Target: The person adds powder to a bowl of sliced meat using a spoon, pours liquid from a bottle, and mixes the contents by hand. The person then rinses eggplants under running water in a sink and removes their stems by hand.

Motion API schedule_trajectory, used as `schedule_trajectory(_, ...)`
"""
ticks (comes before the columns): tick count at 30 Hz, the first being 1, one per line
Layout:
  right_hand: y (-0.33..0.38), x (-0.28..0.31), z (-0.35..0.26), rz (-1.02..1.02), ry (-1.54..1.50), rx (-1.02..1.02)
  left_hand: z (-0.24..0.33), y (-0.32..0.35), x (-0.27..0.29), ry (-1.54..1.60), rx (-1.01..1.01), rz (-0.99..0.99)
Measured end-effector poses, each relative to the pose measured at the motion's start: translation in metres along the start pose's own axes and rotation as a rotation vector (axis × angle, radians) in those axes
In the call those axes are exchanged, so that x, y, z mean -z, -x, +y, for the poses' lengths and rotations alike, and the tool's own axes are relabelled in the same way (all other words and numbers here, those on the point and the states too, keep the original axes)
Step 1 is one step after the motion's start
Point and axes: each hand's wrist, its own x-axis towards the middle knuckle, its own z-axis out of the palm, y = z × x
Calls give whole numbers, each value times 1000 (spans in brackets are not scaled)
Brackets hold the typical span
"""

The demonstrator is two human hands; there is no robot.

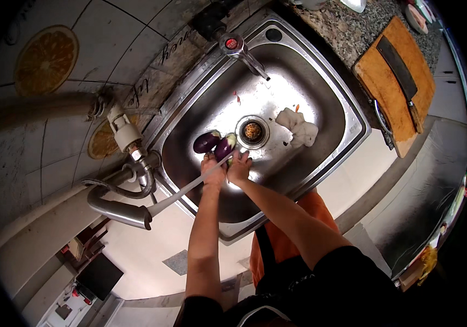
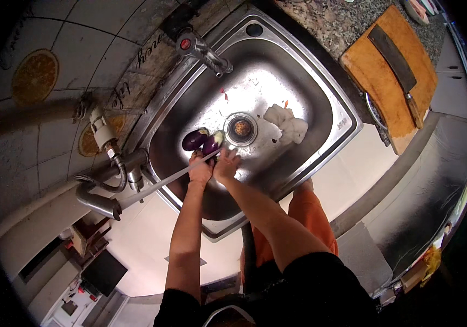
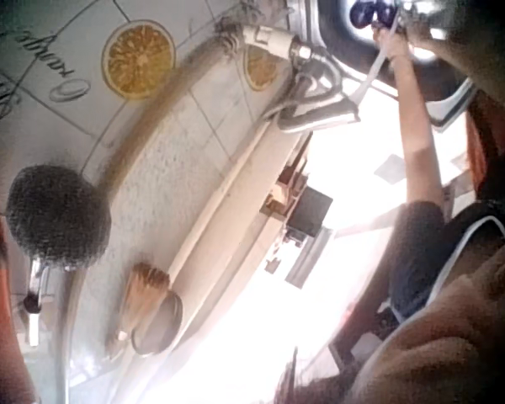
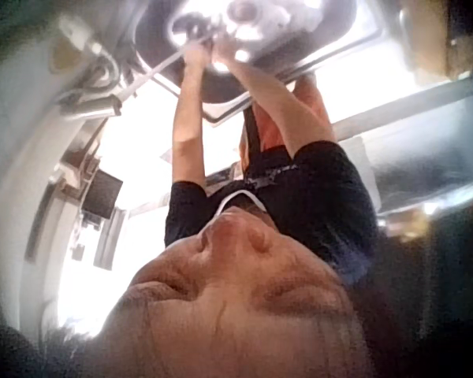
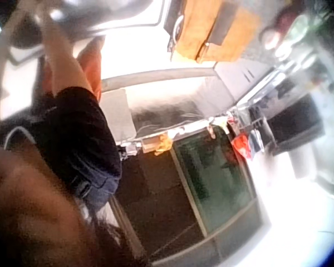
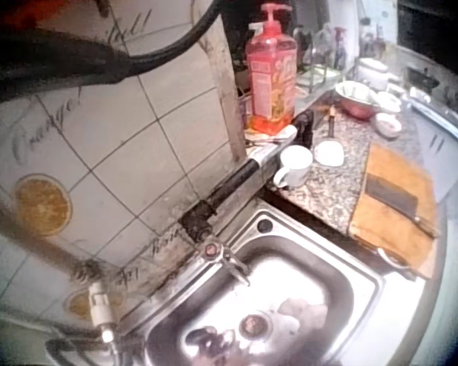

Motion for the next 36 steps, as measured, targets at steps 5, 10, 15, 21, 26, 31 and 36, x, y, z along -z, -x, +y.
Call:
schedule_trajectory(5,6,14,-9,-135,432,299,-6,-16,6,268,228,-39)
schedule_trajectory(10,-19,18,8,-286,394,412,-1,-24,9,277,434,-178)
schedule_trajectory(15,-26,49,25,-258,635,686,-10,-33,-11,424,461,-112)
schedule_trajectory(21,-51,84,10,-993,-946,51,-18,-29,2,352,389,-94)
schedule_trajectory(26,-32,66,-30,-889,-1151,-294,-34,-10,29,513,349,43)
schedule_trajectory(31,-36,55,-33,-872,-1235,-408,24,31,63,381,157,-6)
schedule_trajectory(36,-44,88,-5,-820,-754,-146,19,14,32,94,127,-62)
